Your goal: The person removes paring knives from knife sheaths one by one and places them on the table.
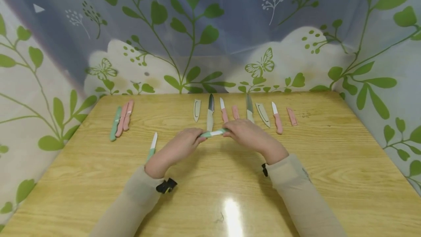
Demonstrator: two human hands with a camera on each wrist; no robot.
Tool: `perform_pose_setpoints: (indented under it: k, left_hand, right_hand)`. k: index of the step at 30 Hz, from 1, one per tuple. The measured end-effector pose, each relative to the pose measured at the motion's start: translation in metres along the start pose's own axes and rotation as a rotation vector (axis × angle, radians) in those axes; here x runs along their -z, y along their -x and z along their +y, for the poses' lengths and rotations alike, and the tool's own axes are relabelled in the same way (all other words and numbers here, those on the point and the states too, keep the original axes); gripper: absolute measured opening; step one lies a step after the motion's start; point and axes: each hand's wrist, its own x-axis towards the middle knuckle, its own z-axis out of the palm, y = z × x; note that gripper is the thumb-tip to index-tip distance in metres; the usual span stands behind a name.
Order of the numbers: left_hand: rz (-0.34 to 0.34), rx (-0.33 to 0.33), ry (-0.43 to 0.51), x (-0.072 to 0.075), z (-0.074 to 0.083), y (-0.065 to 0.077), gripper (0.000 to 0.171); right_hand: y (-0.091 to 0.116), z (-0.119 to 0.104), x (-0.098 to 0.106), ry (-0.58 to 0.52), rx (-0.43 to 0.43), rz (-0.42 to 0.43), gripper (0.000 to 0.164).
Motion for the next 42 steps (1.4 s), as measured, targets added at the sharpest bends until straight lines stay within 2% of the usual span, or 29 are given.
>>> perform_pose_setpoints:
  k: [18, 28, 42]
  left_hand:
    - [-0.005, 0.017, 0.019, 0.0050, -0.0008, 0.0023, 0.027]
    - [-0.014, 0.004, 0.011, 0.0042, -0.0017, 0.0017, 0.026]
    - [-0.028, 0.018, 0.022, 0.0047, -0.0034, 0.0017, 0.028]
  right_hand:
    - [-0.0003, -0.0001, 0.0020, -0.016, -0.013, 0.006, 0.020]
    - [0.0032, 0.0024, 0.0030, -0.015, -0.009, 0.018, 0.024]
    - [0.0044, 0.0074, 0.0045, -0.011, -0.054, -0.003, 0.022]
